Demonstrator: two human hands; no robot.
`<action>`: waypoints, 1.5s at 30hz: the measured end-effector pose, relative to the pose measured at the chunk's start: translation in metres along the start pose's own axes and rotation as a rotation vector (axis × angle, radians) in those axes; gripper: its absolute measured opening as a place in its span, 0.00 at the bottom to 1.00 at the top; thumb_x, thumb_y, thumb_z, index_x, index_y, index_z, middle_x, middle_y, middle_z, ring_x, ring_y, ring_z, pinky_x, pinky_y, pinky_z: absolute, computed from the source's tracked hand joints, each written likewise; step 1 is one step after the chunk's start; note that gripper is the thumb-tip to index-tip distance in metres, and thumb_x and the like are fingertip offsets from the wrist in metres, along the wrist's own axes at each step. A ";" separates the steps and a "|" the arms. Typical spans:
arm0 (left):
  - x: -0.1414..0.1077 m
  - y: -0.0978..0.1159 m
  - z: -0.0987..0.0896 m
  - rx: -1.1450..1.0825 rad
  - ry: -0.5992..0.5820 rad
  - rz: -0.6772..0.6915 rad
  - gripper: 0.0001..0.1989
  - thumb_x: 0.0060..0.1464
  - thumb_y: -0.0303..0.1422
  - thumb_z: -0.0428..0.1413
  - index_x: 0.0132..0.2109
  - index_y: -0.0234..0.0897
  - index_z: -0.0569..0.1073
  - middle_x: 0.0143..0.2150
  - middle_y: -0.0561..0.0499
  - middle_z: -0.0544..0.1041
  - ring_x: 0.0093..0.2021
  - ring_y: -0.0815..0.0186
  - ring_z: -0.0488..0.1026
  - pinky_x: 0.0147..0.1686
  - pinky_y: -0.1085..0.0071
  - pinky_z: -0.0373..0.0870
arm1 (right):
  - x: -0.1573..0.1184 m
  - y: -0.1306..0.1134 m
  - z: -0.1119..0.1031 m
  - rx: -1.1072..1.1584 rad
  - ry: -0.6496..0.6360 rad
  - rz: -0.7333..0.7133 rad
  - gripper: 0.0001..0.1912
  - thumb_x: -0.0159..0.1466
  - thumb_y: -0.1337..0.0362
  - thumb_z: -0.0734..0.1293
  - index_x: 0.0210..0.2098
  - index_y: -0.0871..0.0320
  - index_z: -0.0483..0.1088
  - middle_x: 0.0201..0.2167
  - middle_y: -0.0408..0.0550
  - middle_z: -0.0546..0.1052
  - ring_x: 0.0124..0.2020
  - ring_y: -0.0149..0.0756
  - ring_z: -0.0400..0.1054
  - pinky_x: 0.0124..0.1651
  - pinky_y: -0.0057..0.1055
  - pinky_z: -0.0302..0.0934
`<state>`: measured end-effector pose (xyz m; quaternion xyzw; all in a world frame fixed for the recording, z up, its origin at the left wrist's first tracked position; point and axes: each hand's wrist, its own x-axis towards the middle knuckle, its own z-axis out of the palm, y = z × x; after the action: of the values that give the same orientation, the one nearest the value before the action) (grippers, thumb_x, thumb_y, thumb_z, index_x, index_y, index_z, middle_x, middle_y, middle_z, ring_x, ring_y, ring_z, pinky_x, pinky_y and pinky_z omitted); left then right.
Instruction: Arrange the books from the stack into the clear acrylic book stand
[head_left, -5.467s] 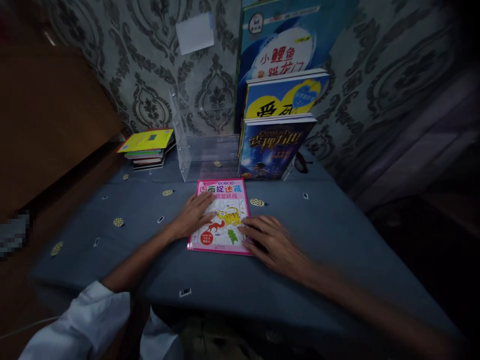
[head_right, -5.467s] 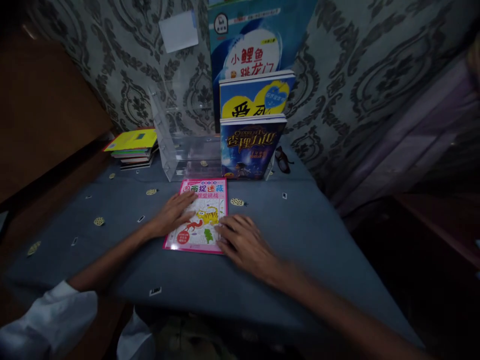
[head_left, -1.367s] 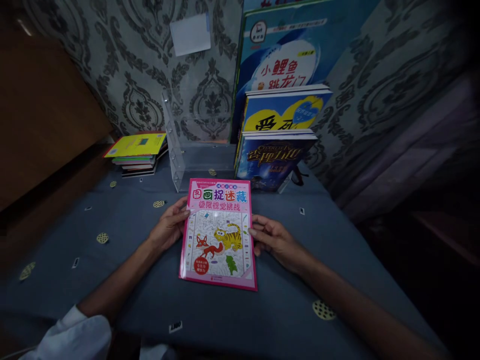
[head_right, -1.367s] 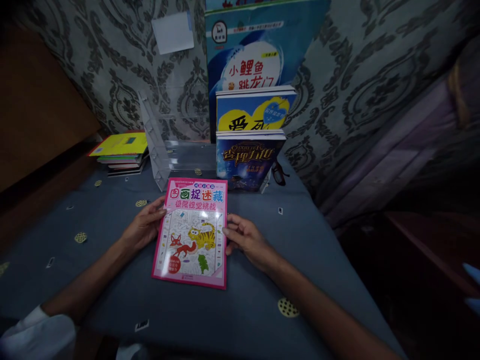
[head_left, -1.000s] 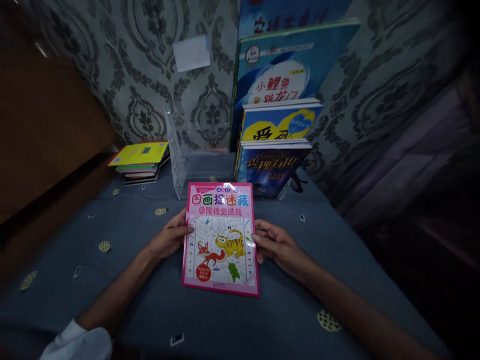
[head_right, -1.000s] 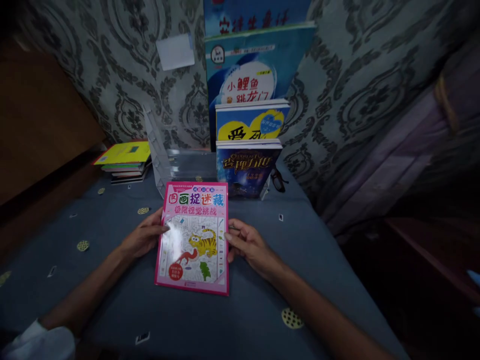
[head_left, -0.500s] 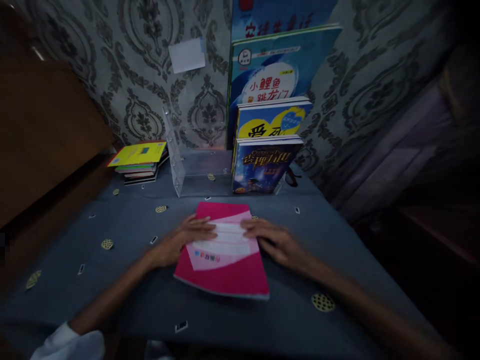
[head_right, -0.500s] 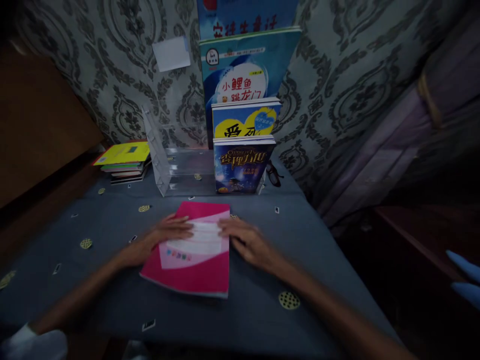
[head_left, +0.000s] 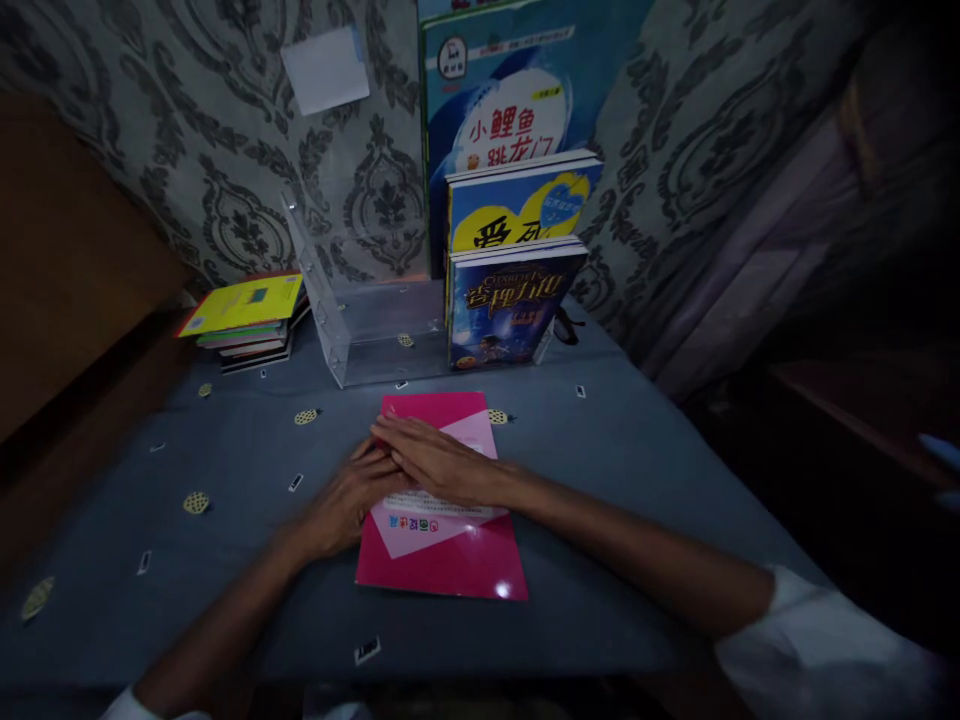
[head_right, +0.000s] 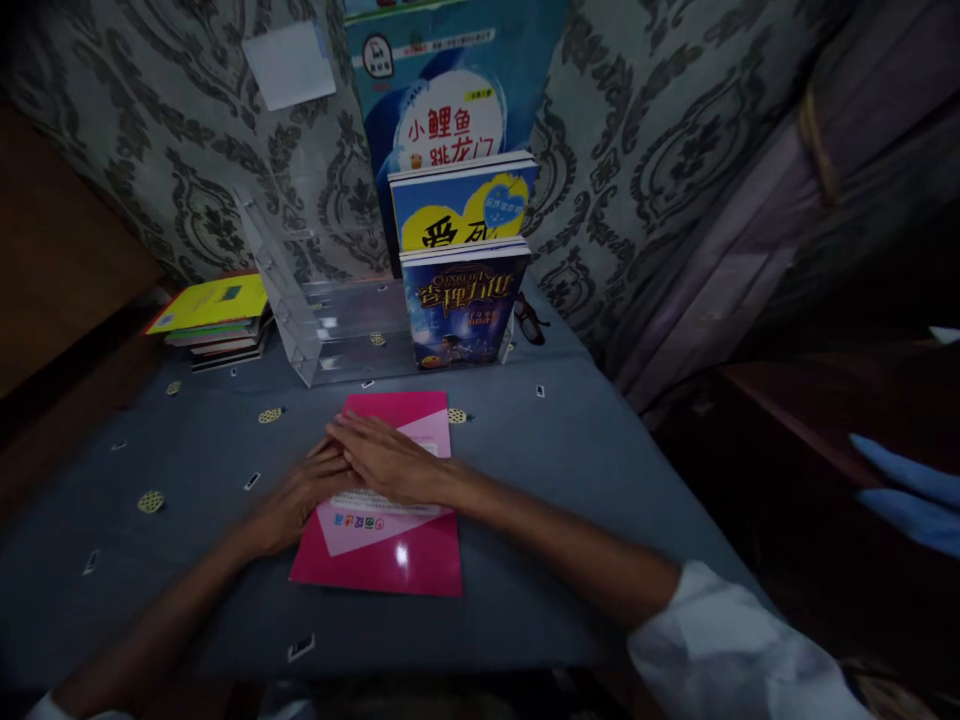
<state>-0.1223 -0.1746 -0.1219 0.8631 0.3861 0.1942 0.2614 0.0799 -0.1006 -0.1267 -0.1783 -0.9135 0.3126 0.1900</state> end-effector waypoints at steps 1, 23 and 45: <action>0.000 -0.001 0.001 0.001 0.001 0.001 0.24 0.62 0.40 0.59 0.64 0.51 0.71 0.64 0.46 0.74 0.66 0.51 0.67 0.72 0.48 0.38 | 0.004 0.004 0.002 -0.016 -0.018 0.020 0.27 0.75 0.60 0.53 0.70 0.62 0.56 0.70 0.57 0.62 0.72 0.43 0.51 0.72 0.47 0.50; -0.002 -0.006 0.020 0.198 0.011 0.002 0.32 0.65 0.39 0.55 0.72 0.49 0.56 0.71 0.43 0.64 0.74 0.50 0.51 0.71 0.42 0.45 | -0.067 0.071 -0.020 -0.437 0.347 0.261 0.24 0.71 0.59 0.58 0.63 0.57 0.69 0.65 0.60 0.69 0.67 0.52 0.62 0.65 0.59 0.59; 0.037 -0.066 -0.012 -0.019 0.375 -0.168 0.20 0.65 0.37 0.55 0.62 0.43 0.73 0.66 0.46 0.71 0.67 0.59 0.66 0.69 0.59 0.55 | -0.070 0.066 -0.020 -0.479 0.305 0.247 0.25 0.72 0.60 0.57 0.66 0.58 0.66 0.67 0.59 0.67 0.68 0.51 0.61 0.68 0.55 0.58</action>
<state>-0.1434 -0.1052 -0.1473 0.7741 0.4968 0.3327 0.2080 0.1635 -0.0730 -0.1705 -0.3724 -0.8935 0.0785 0.2383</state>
